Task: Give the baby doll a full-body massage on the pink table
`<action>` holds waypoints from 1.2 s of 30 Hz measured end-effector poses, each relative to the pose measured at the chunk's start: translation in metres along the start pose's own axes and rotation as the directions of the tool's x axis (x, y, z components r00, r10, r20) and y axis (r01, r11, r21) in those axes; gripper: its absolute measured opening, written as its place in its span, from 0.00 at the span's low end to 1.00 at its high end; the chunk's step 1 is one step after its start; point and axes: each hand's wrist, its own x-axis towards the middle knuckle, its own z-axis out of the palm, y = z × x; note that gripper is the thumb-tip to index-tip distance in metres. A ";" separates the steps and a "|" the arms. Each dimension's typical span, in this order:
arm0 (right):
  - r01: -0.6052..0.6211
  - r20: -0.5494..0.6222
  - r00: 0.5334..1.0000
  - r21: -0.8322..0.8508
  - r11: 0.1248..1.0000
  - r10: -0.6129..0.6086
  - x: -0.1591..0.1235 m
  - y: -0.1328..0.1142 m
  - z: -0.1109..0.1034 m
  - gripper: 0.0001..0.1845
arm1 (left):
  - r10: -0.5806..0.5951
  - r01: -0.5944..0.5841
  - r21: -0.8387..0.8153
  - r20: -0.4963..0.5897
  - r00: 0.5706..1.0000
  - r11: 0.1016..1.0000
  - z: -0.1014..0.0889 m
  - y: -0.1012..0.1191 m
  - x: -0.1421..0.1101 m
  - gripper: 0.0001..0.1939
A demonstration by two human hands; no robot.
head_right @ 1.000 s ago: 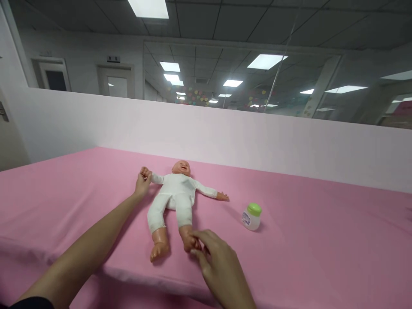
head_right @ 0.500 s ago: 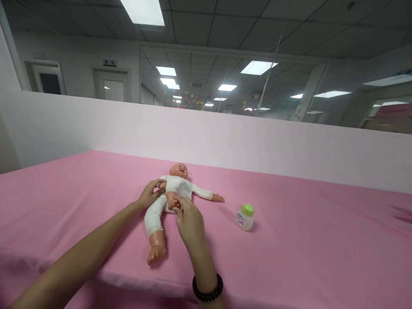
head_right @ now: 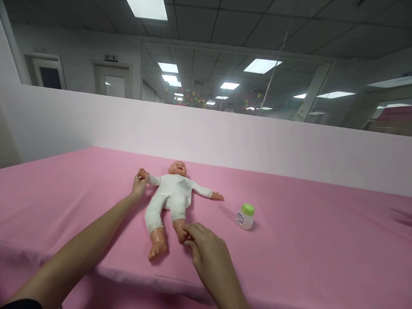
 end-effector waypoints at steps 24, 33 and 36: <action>0.061 -0.011 0.998 0.125 0.990 -0.060 0.031 -0.001 0.001 0.18 | 0.128 -0.160 0.139 0.213 0.969 0.977 0.007 0.018 -0.020 0.10; 0.121 -0.125 0.987 0.191 0.974 -0.098 0.058 -0.015 0.015 0.15 | 0.203 -0.301 0.258 0.345 0.916 0.918 0.009 0.021 -0.025 0.11; 0.139 -0.110 0.988 0.279 0.950 -0.113 0.026 -0.002 0.022 0.13 | -0.002 0.005 0.282 -0.008 1.000 0.959 -0.004 0.012 -0.002 0.14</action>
